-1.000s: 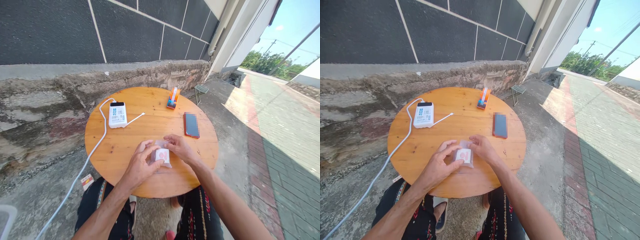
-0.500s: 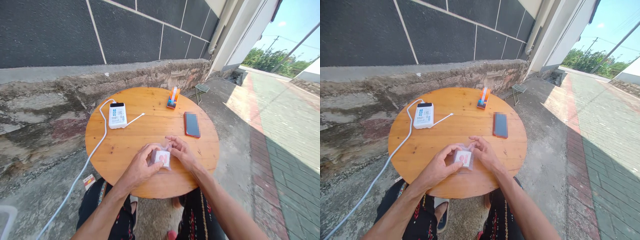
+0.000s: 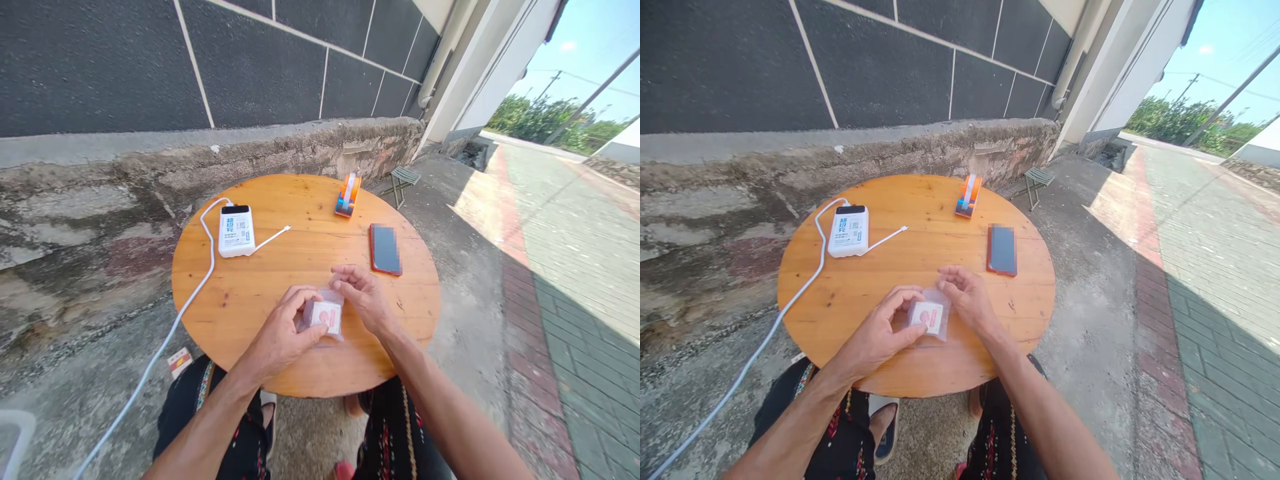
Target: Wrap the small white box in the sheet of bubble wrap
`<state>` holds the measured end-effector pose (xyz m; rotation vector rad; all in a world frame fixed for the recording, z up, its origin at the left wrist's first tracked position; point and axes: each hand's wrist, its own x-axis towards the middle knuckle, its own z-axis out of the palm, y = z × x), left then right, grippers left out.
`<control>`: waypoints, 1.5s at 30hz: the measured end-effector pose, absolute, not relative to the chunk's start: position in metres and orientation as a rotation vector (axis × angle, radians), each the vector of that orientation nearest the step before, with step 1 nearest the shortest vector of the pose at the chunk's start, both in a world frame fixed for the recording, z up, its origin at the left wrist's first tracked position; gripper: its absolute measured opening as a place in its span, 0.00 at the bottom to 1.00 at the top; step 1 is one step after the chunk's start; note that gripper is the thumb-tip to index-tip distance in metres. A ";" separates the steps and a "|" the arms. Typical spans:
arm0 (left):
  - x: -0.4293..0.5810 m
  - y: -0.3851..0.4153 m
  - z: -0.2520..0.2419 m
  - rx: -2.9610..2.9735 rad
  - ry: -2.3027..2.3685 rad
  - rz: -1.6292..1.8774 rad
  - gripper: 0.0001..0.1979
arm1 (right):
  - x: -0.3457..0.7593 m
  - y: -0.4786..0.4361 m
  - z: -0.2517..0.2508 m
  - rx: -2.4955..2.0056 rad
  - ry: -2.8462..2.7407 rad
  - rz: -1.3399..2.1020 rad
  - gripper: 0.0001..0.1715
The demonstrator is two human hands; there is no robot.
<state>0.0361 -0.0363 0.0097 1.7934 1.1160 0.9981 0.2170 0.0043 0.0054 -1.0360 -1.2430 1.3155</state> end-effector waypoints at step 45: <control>0.038 -0.033 -0.001 1.836 1.178 1.082 0.24 | 0.235 -0.077 0.005 -1.184 -1.966 0.313 0.19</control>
